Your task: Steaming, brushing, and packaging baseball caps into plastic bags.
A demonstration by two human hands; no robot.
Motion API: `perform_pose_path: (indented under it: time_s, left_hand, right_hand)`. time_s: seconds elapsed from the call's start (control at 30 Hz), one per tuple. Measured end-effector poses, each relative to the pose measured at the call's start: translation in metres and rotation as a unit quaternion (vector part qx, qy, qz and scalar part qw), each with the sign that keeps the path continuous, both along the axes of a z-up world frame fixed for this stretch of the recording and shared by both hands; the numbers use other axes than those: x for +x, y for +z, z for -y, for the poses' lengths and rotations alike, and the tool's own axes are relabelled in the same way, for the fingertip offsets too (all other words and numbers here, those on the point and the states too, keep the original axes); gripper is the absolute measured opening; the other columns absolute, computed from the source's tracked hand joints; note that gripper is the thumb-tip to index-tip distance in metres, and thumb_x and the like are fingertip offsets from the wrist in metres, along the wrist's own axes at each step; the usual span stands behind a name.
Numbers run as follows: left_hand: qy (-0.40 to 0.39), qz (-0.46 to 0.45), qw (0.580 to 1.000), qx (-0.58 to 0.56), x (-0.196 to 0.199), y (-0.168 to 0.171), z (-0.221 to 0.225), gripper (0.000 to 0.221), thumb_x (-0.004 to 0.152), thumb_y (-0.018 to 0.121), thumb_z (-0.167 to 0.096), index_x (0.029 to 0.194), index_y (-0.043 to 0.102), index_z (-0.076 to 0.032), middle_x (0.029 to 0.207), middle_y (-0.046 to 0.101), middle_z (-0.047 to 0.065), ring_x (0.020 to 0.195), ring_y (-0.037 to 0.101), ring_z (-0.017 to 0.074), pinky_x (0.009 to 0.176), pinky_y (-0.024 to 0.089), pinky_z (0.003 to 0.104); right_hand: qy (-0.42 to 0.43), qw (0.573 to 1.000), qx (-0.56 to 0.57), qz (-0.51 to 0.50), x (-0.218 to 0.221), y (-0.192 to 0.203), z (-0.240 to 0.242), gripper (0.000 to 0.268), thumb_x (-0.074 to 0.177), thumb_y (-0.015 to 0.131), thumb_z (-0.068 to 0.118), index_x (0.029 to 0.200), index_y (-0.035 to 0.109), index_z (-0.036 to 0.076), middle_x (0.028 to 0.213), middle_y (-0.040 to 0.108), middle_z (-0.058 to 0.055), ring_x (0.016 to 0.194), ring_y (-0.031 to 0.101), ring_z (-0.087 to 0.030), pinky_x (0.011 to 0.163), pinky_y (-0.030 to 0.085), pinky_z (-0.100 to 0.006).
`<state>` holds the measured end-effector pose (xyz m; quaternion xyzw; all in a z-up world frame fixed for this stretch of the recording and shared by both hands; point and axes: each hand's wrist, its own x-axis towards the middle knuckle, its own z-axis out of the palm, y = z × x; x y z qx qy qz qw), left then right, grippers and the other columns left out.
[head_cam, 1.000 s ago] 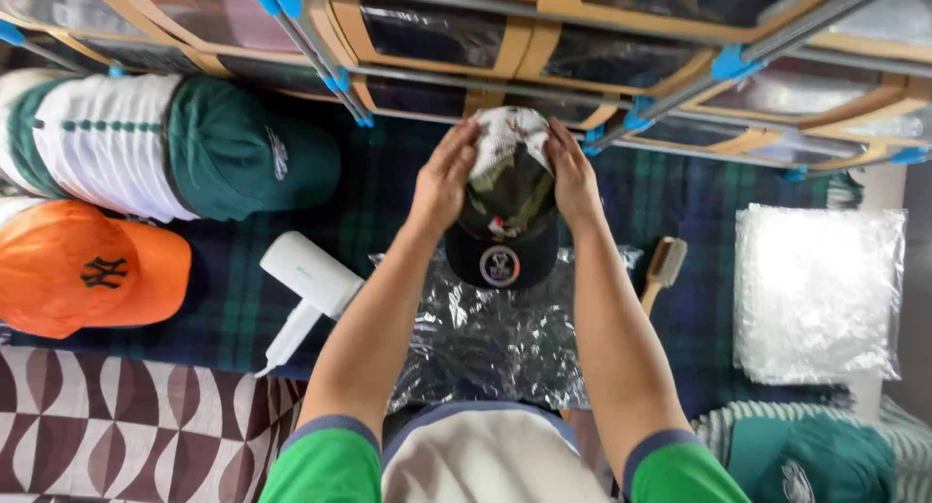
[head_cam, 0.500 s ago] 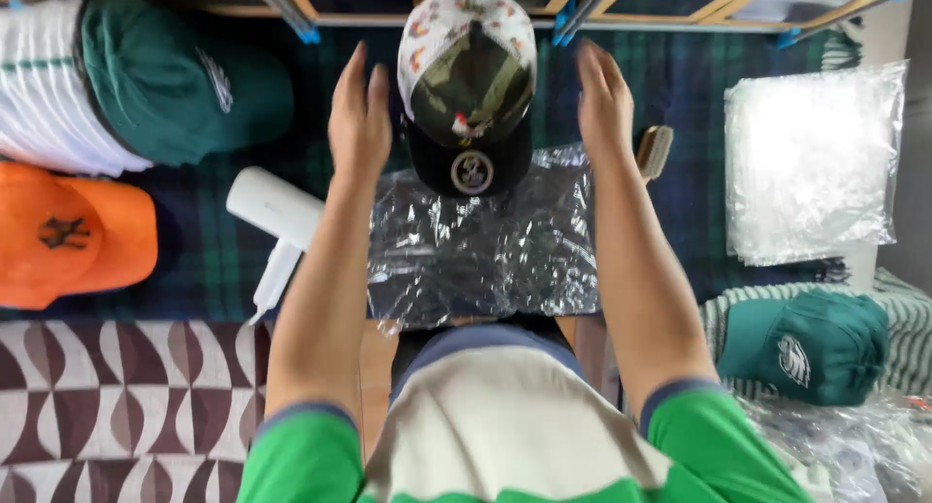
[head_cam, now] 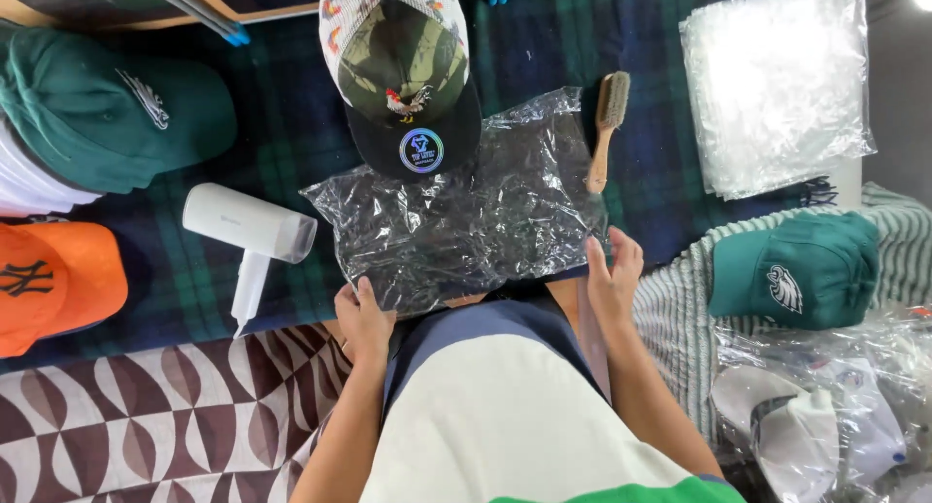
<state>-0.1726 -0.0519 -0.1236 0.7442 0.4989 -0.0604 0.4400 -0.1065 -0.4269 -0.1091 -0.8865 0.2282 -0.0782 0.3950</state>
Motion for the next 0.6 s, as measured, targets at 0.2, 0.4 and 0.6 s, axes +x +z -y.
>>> perform_pose_path:
  time_s: [0.2,0.4,0.6]
  left_hand:
    - [-0.049,-0.069,0.993,0.085,0.001,-0.014,0.015,0.038,0.106,0.055,-0.052,0.121,0.06,-0.018,0.113,0.074,0.011,0.108,0.071,0.0337,0.093,0.054,0.046]
    - [-0.08,-0.027,0.991,0.104,-0.033,-0.038,-0.016,0.036,0.11,0.051,-0.044,0.125,0.055,-0.012,0.117,0.072,0.019,0.106,0.07,0.0421,0.089,0.057,0.052]
    - [-0.141,0.23,0.931,0.244,0.003,-0.003,-0.029,0.067,0.106,0.067,-0.032,0.151,0.038,0.008,0.127,0.057,0.031,0.107,0.064,0.043,0.085,0.056,0.051]
  right_hand:
    - [0.111,0.993,-0.016,-0.043,0.047,0.004,0.01,0.075,0.097,0.074,0.045,0.155,0.039,0.012,0.115,0.069,-0.01,0.116,0.055,-0.033,0.093,0.046,-0.041]
    - [0.094,0.981,0.073,-0.155,0.055,0.002,0.032,0.053,0.094,0.079,0.032,0.14,0.058,0.016,0.1,0.075,-0.008,0.094,0.073,-0.022,0.078,0.054,-0.037]
    - [0.069,0.995,0.062,-0.04,0.106,0.019,0.027,0.046,0.102,0.077,0.045,0.133,0.067,0.011,0.102,0.067,-0.013,0.097,0.066,-0.025,0.08,0.052,-0.042]
